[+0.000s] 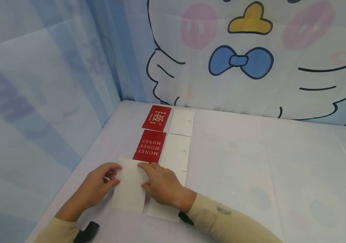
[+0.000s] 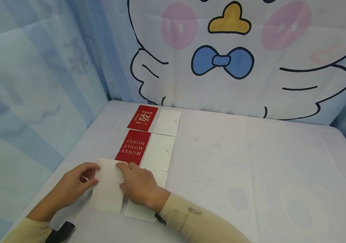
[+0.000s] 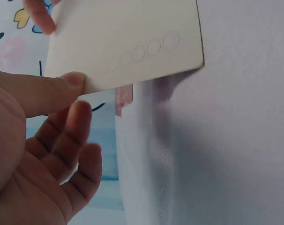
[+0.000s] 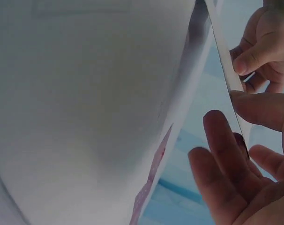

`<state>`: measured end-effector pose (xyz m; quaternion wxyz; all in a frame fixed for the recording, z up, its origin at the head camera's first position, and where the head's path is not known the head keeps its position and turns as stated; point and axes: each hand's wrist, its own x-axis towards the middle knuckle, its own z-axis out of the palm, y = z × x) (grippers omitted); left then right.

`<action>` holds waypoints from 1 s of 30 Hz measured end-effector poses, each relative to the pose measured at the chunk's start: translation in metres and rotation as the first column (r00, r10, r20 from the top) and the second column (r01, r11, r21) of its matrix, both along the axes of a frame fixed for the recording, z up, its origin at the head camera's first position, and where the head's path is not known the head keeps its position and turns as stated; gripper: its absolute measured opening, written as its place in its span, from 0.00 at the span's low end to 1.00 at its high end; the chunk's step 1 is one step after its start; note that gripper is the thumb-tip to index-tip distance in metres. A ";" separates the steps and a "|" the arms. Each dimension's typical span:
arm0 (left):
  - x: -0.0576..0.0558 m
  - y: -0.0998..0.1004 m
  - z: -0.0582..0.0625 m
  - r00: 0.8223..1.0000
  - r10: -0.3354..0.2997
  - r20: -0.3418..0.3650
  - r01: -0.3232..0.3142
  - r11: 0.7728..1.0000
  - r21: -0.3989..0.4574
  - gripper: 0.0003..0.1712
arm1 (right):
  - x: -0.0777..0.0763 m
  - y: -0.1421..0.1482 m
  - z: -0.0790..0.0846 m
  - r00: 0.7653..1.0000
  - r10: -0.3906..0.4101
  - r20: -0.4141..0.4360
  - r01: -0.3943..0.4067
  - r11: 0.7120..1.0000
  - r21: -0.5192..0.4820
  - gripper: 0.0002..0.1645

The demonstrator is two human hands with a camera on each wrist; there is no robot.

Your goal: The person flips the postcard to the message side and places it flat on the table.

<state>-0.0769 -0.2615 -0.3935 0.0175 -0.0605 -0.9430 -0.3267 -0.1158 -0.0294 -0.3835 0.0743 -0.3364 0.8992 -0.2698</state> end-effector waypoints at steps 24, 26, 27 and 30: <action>-0.019 0.009 -0.014 0.979 -0.028 0.200 0.063 0.983 -0.173 0.26 | -0.015 -0.007 -0.016 0.999 -0.035 -0.012 0.037 0.959 0.282 0.38; -0.019 0.009 -0.014 0.983 -0.039 0.182 0.074 0.979 -0.190 0.26 | -0.014 -0.007 -0.016 0.997 -0.033 -0.068 0.053 0.946 0.320 0.39; -0.019 0.010 -0.014 0.983 -0.042 0.178 0.077 0.978 -0.195 0.26 | -0.014 -0.007 -0.016 0.995 -0.030 -0.097 0.061 0.940 0.336 0.39; -0.018 0.011 -0.014 0.984 -0.052 0.173 0.087 0.975 -0.202 0.25 | -0.013 -0.007 -0.016 0.987 -0.012 -0.162 0.072 0.926 0.370 0.38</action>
